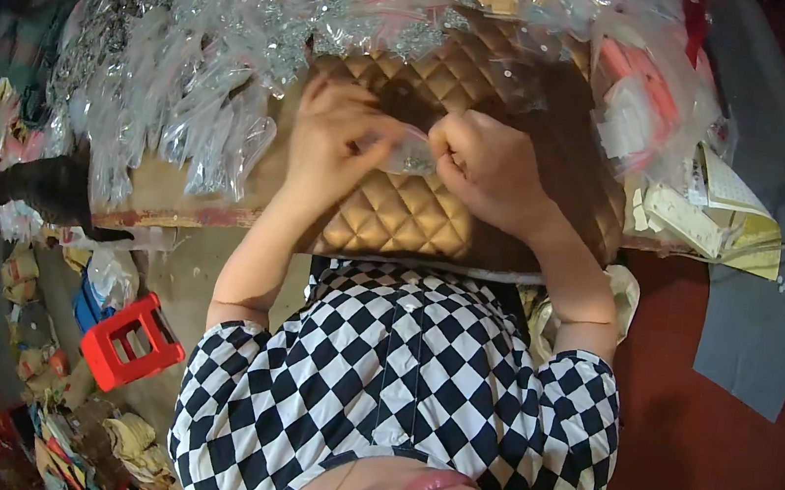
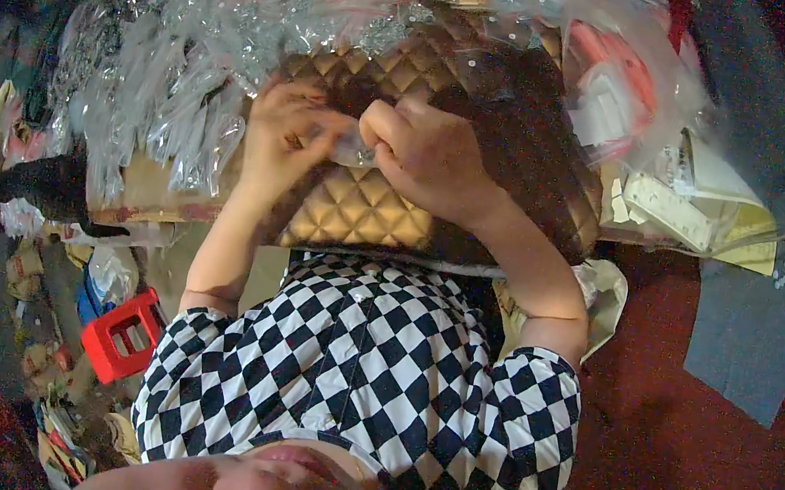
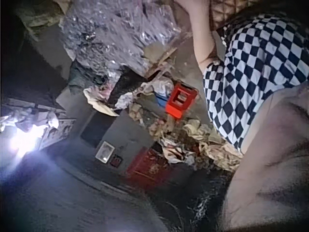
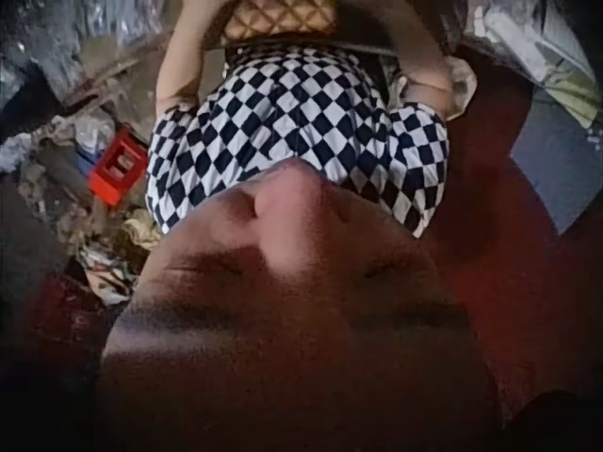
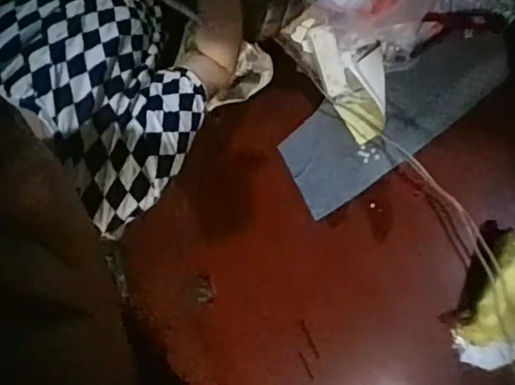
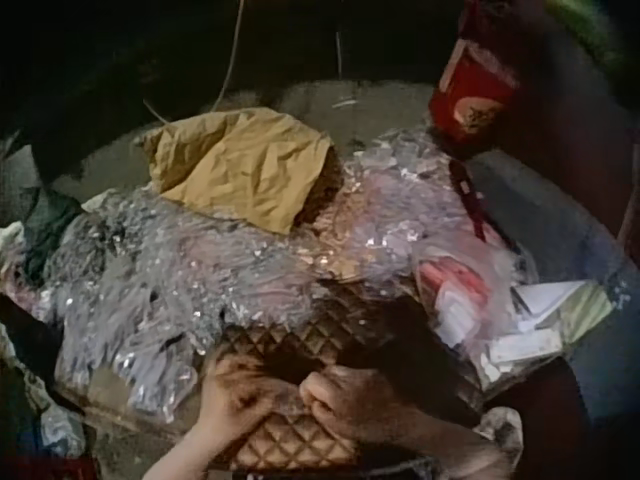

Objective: Packaging small plastic bags containing items into a larger clear plastic bag.

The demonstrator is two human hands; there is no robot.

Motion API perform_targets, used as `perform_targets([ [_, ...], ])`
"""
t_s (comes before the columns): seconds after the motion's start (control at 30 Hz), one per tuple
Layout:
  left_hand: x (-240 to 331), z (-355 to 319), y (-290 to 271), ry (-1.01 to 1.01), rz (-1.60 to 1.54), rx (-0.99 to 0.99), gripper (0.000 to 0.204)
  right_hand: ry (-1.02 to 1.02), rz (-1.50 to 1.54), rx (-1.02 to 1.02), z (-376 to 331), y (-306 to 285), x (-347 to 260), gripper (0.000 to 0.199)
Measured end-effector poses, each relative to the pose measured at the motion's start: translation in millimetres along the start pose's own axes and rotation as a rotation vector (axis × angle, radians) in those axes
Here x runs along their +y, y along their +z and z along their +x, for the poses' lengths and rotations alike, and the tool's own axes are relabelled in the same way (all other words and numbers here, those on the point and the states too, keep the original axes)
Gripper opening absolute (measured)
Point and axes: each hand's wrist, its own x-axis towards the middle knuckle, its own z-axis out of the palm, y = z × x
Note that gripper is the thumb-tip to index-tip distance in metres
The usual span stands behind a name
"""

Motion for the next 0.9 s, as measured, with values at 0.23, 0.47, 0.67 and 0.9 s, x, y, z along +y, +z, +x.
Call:
perform_targets([
  [0.23,-13,-3,14,-0.123,-0.057,0.113,0.011,0.225,0.168,0.192,-22,35,11,0.023],
  [0.47,-9,64,39,0.175,-0.238,-0.088,0.022,0.407,0.108,0.129,-125,-50,13,0.032],
  [0.67,-78,109,110,0.175,0.198,-0.183,0.03,1.032,0.022,0.082,-252,-122,-2,0.019],
  [0.9,-97,149,134,0.202,0.696,-0.358,0.024,0.872,-0.221,0.2,-212,-94,26,0.022],
])
